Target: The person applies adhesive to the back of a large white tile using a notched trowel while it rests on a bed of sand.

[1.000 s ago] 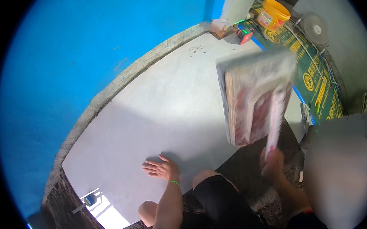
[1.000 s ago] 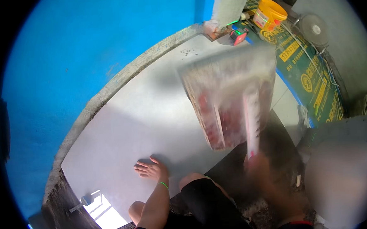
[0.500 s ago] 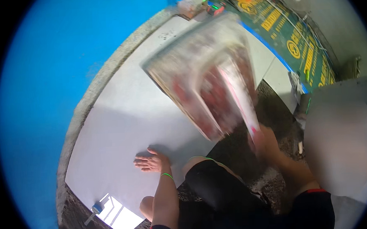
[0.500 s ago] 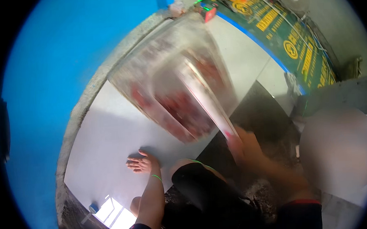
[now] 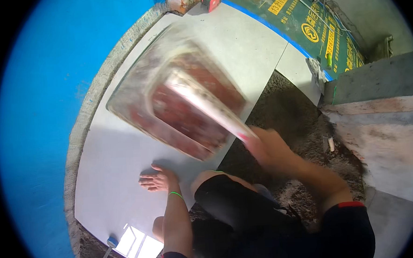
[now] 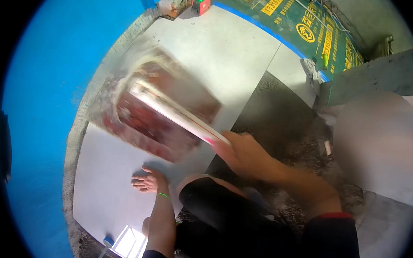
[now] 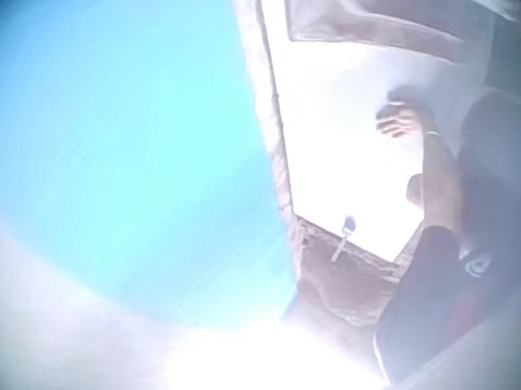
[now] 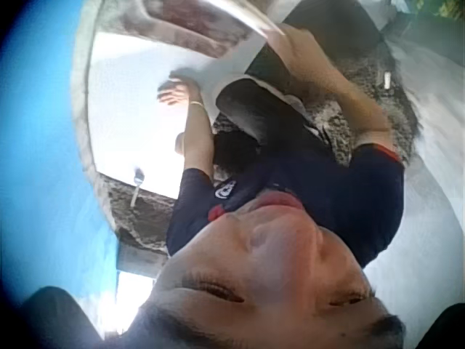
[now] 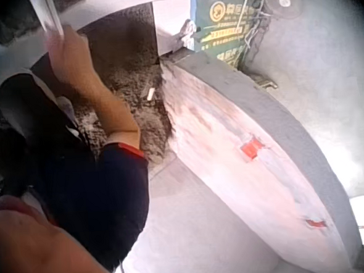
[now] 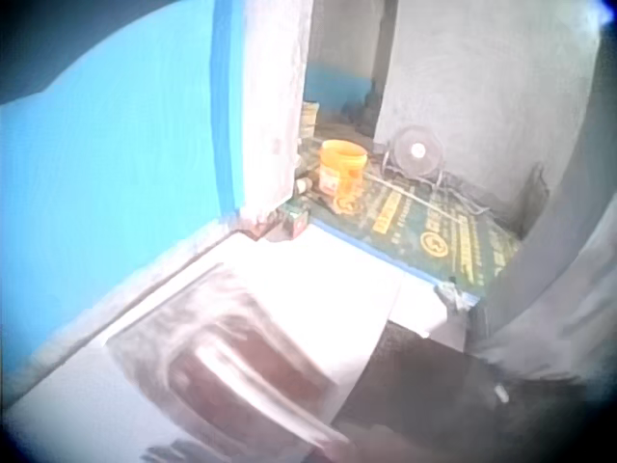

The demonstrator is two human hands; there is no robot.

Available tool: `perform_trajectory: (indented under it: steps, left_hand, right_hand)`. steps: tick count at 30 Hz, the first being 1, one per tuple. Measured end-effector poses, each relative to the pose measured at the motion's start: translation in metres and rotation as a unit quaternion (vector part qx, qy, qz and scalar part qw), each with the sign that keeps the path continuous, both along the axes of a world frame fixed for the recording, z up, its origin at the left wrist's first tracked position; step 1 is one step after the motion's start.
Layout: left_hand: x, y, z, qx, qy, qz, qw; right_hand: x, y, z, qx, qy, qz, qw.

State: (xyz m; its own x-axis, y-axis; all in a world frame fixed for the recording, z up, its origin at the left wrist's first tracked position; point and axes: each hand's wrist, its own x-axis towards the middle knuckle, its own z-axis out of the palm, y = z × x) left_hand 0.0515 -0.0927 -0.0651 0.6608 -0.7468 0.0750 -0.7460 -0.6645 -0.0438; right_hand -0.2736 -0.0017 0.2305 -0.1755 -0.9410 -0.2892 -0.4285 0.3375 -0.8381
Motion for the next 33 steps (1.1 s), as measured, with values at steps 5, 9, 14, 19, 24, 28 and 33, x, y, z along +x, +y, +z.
perform_trajectory:
  steps: [5, 9, 14, 19, 24, 28, 33]
  left_hand:
    - [-0.013, 0.001, -0.004, 0.004, 0.028, -0.014, 0.999]
    - [-0.015, 0.006, -0.008, -0.005, 0.028, -0.022, 0.999]
    - [0.010, 0.007, 0.001, -0.011, 0.007, -0.014, 1.000]
    - [-0.017, 0.008, 0.001, -0.002, -0.006, -0.047, 0.999]
    - [-0.009, -0.008, -0.019, -0.045, -0.111, -0.109, 0.987]
    - [0.030, 0.000, 0.009, 0.074, 0.015, -0.192, 0.978]
    - [0.167, 0.105, 0.018, 0.022, 0.088, 0.010, 0.996]
  right_hand:
    - [0.008, 0.057, -0.108, 0.164, 0.102, -0.078, 0.978]
    - [-0.008, -0.049, -0.153, 0.222, 0.006, -0.032, 0.975]
    - [-0.016, -0.014, -0.016, -0.016, -0.020, -0.079, 0.997]
    - [-0.013, 0.072, -0.052, 0.076, 0.040, -0.151, 0.985]
    - [0.026, -0.058, -0.170, 0.202, 0.100, 0.043, 0.973]
    - [0.078, -0.118, -0.104, 0.088, 0.044, 0.114, 0.989]
    - [0.059, -0.066, -0.017, -0.130, 0.080, 0.150, 0.977]
